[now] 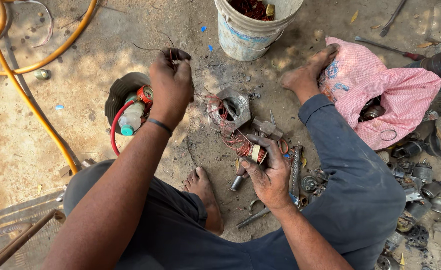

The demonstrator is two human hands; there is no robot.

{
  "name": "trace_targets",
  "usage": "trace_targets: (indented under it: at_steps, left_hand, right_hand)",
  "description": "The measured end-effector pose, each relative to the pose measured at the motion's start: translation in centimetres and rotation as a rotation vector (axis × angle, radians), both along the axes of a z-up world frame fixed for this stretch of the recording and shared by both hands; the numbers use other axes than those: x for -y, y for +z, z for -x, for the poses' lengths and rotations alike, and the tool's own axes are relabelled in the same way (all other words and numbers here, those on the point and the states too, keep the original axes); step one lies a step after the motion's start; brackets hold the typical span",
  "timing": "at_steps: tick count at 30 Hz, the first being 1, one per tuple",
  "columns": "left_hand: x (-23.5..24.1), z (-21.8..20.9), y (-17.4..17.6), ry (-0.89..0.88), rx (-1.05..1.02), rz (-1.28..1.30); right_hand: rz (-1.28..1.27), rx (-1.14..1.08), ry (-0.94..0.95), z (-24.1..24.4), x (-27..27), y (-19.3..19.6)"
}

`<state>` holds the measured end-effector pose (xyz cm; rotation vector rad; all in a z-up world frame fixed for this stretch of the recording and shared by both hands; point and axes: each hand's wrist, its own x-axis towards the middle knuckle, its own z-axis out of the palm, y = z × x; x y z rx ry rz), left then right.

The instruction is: The person sits on the ground and uses a hammer and metal rod to break apart a cylindrical electrical component. They then use scissors to cut and remove copper wire coils, placing the extracted wire into a bucket.

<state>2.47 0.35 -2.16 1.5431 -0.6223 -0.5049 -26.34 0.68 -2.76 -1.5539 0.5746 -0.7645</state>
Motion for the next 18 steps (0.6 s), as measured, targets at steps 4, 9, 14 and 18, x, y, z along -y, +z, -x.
trace_targets:
  at_steps: [4,9,14,18]
  left_hand:
    - [-0.3,-2.2,-0.4,0.091,0.498,0.146]
    - [-2.3,-8.6,1.4,0.397,0.286,0.288]
    - [-2.7,-6.4,0.7,0.155,0.192,0.199]
    - [-2.3,-4.5,2.8,0.118,0.064,0.160]
  right_hand:
    - [-0.023,-0.037,-0.019,1.7,-0.8,-0.4]
    - [-0.076,0.014,-0.150,6.8,-1.2,-0.1]
    - [-0.202,0.084,-0.167,9.5,-1.3,-2.3]
    - [-0.240,0.098,-0.203,9.8,-0.8,-3.1]
